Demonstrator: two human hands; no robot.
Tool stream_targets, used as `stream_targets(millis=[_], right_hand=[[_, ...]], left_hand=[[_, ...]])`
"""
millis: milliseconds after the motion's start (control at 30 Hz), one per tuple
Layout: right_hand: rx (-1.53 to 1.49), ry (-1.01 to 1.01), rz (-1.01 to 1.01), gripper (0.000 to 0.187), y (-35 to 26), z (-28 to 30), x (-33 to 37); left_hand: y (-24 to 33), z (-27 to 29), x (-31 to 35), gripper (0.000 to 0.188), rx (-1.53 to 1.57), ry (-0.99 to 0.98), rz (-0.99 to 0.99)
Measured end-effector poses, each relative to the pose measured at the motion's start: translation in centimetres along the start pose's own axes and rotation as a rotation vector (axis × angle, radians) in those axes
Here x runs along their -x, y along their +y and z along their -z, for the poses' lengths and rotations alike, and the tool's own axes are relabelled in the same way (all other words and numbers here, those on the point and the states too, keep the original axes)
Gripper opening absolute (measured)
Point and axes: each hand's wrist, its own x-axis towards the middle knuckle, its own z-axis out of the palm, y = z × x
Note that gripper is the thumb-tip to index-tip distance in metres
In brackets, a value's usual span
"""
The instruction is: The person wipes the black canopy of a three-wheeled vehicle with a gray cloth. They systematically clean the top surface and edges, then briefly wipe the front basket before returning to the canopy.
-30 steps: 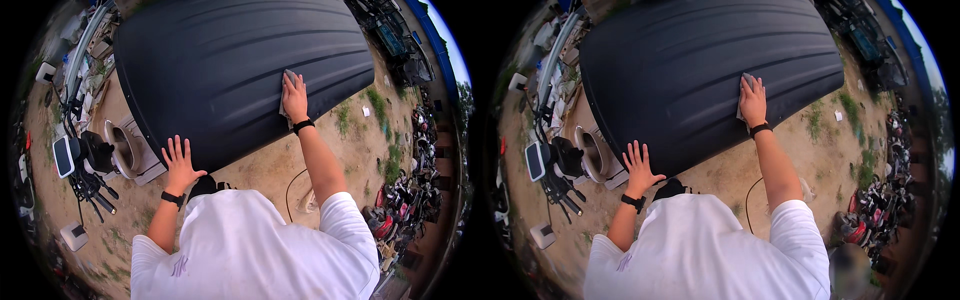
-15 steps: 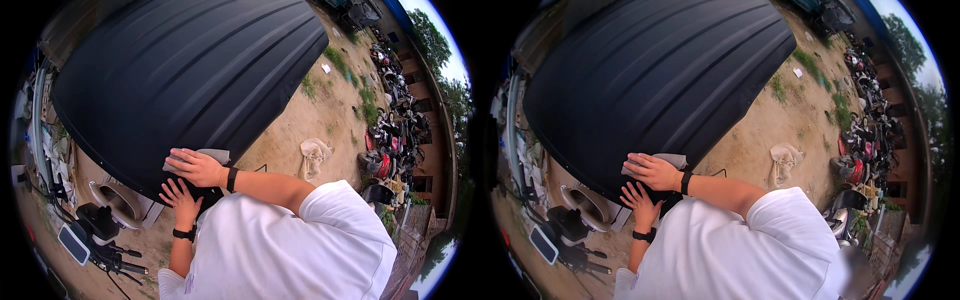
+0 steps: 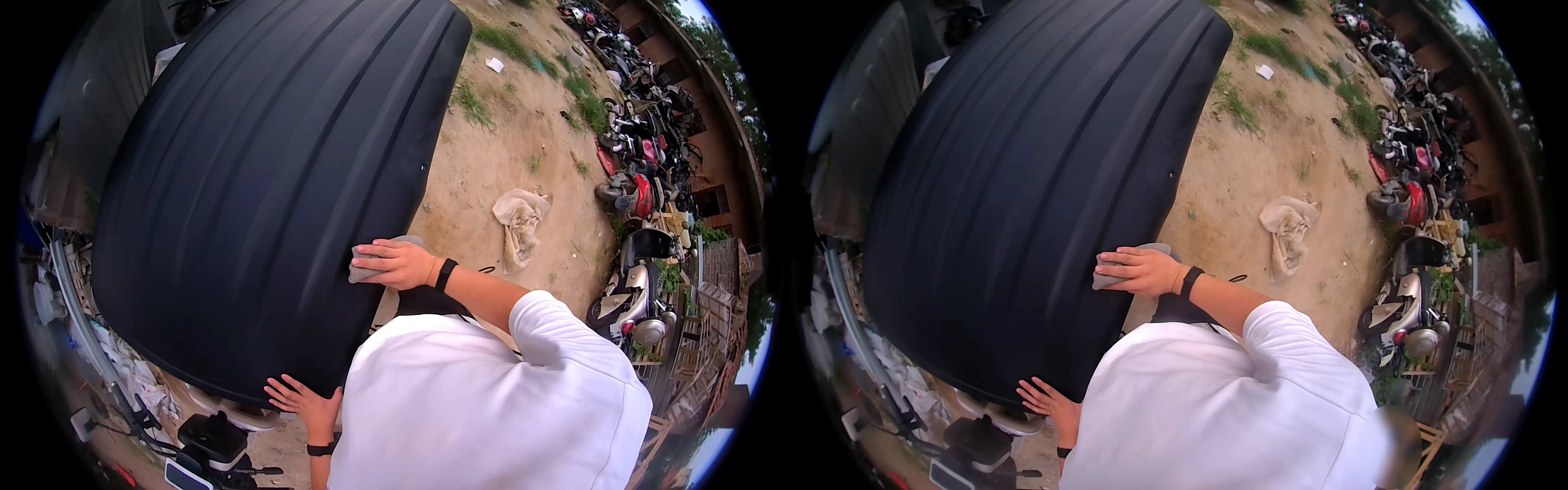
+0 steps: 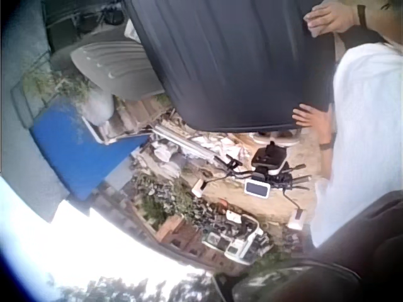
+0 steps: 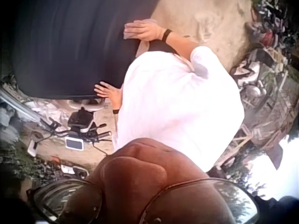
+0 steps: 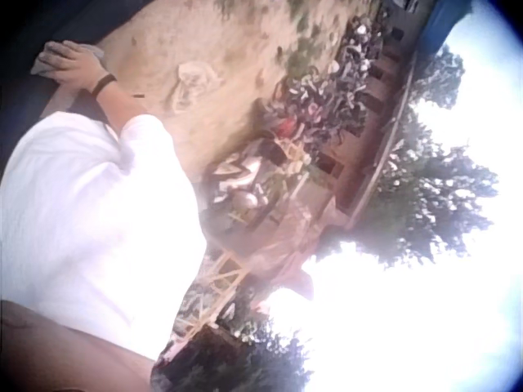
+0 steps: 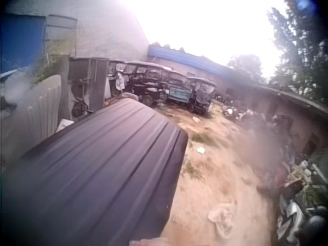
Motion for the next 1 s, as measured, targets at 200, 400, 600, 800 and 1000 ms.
stream_targets(millis=[200, 400, 600, 800, 1000], right_hand=[[-0.004, 0.183, -0.070, 0.031, 14.8, 3.5, 3.4], [0.073, 0.303, -0.164, 0.034, 34.2, 9.5, 7.6], [0.226, 0.476, -0.614, 0.040, 56.7, 13.7, 10.8], [0.195, 0.575, -1.067, 0.042, 68.7, 14.1, 10.8], [0.154, 0.533, -0.647, 0.038, 57.7, 14.5, 7.7]], left_hand=[[1.6, -0.1, 0.0, 0.096, -0.137, 0.173, 0.089], [6.9, -2.4, -1.1, 0.078, -0.043, 0.493, 0.493], [9.8, -2.0, -2.2, 0.063, 0.042, 0.558, 0.824], [8.4, -1.9, -2.8, 0.059, 0.112, 0.592, 0.883], [7.0, -4.1, -4.1, 0.057, 0.006, 0.576, 0.952]])
